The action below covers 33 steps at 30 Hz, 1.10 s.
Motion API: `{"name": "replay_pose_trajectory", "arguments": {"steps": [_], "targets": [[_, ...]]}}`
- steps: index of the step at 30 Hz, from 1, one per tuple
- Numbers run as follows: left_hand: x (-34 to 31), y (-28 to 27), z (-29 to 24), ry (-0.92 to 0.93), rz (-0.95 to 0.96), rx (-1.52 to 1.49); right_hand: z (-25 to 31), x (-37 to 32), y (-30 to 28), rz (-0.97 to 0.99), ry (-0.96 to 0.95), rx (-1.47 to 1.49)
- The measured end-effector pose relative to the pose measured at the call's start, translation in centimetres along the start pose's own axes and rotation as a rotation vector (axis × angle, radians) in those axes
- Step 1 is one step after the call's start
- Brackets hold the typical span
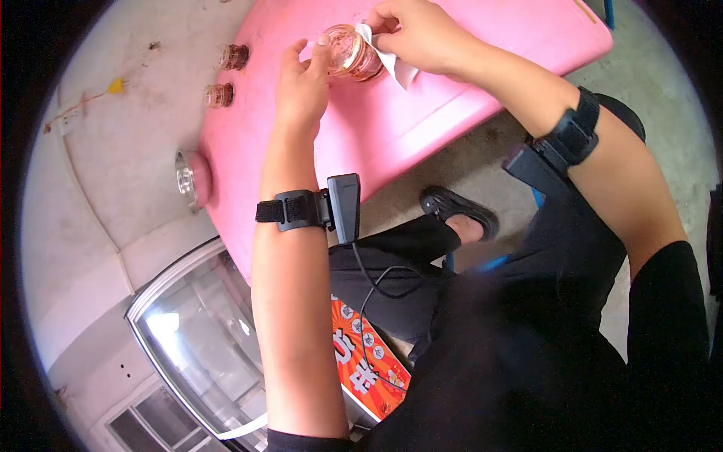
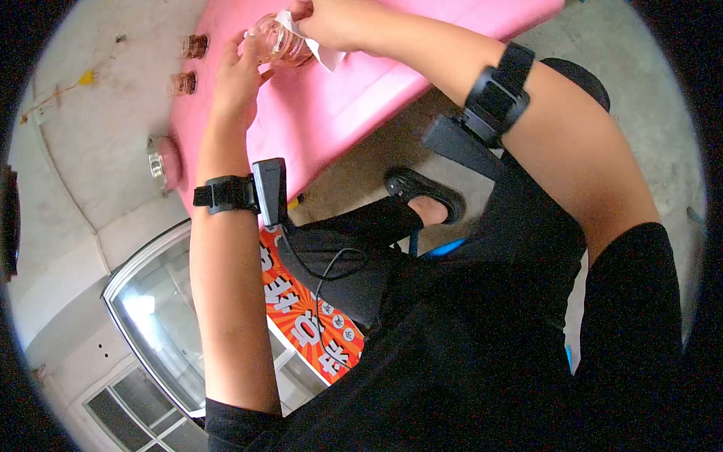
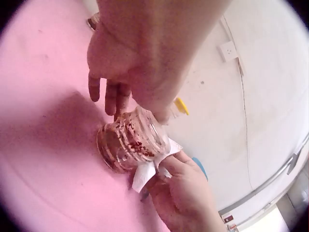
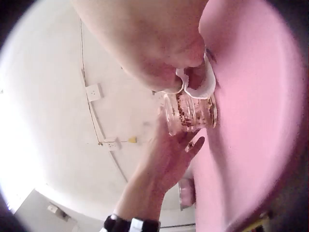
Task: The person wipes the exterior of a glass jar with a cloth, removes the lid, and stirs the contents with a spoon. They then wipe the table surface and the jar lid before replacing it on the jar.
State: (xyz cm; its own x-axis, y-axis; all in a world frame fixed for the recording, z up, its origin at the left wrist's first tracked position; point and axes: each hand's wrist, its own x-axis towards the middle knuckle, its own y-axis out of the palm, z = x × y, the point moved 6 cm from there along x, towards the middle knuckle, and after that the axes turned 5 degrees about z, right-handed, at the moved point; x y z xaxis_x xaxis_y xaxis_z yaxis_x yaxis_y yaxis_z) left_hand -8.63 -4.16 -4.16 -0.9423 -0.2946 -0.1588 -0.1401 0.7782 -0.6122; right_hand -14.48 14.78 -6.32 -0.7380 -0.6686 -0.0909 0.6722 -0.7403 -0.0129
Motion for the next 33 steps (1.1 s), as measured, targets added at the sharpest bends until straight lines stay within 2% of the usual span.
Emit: {"name": "replay_pose_trajectory", "arguments": {"steps": [1,3,6,7,8,9,11,13,15,16,18,19,20,21,22,23,25,29,33], "targets": [[0.2,0.0,0.2,-0.002,-0.012,-0.008,0.0,-0.2,0.1,-0.191,-0.148,-0.085],[0.4,0.1,0.3,-0.004,-0.023,0.013,-0.3,0.4,0.4,-0.218,-0.198,-0.1],[-0.6,0.4,-0.1,-0.051,-0.051,-0.013,-1.0,2.5,0.4,-0.252,-0.123,-0.066],[-1.0,0.3,-0.2,-0.098,-0.074,-0.055,-1.8,4.0,0.7,-0.326,-0.221,-0.145],[-1.1,0.1,0.1,-0.061,-0.1,-0.03,-1.8,4.7,0.9,-0.402,-0.319,-0.22],[-1.0,-0.2,0.6,-0.059,-0.106,-0.021,-1.1,4.7,0.9,-0.402,-0.326,-0.211],[-0.8,-1.0,1.5,-0.079,-0.194,0.106,-1.0,4.5,1.3,-0.226,-0.217,-0.199],[-1.4,-0.8,0.8,-0.119,-0.216,0.066,-1.5,4.2,1.1,-0.239,-0.227,-0.175],[-1.6,-0.5,0.7,-0.174,-0.251,-0.155,-1.7,3.8,0.5,-0.255,-0.23,-0.159],[-1.4,-0.7,1.4,-0.168,-0.244,-0.156,-1.1,3.2,-0.3,-0.238,-0.227,-0.126],[-1.2,-2.6,1.9,-0.064,-0.361,-0.144,1.2,1.2,-2.4,-0.238,-0.224,-0.094],[-1.5,-2.8,1.3,-0.056,-0.349,-0.143,3.0,-0.5,-3.6,-0.211,-0.149,0.013],[-2.5,-3.1,-1.9,0.205,-0.343,0.184,3.8,-1.1,-4.0,-0.179,-0.075,0.122],[-3.5,-2.8,-4.5,0.465,-0.331,0.514,3.7,-0.8,-4.0,-0.185,-0.077,0.128],[-4.2,-2.2,-6.3,0.715,-0.301,0.718,3.4,-0.2,-4.1,-0.261,-0.107,0.109],[-4.6,-2.1,-6.9,0.717,-0.297,0.724,3.0,0.4,-4.1,-0.336,-0.138,0.089],[-5.5,-0.6,-7.7,0.714,-0.136,0.889,1.9,1.8,-3.6,-0.397,-0.2,0.017],[-5.8,0.3,-7.2,0.694,-0.147,0.891,2.3,1.4,-3.5,-0.487,-0.391,-0.094],[-5.5,0.4,-6.5,0.651,-0.195,0.905,2.2,1.1,-4.3,-0.53,-0.38,-0.032]]}}
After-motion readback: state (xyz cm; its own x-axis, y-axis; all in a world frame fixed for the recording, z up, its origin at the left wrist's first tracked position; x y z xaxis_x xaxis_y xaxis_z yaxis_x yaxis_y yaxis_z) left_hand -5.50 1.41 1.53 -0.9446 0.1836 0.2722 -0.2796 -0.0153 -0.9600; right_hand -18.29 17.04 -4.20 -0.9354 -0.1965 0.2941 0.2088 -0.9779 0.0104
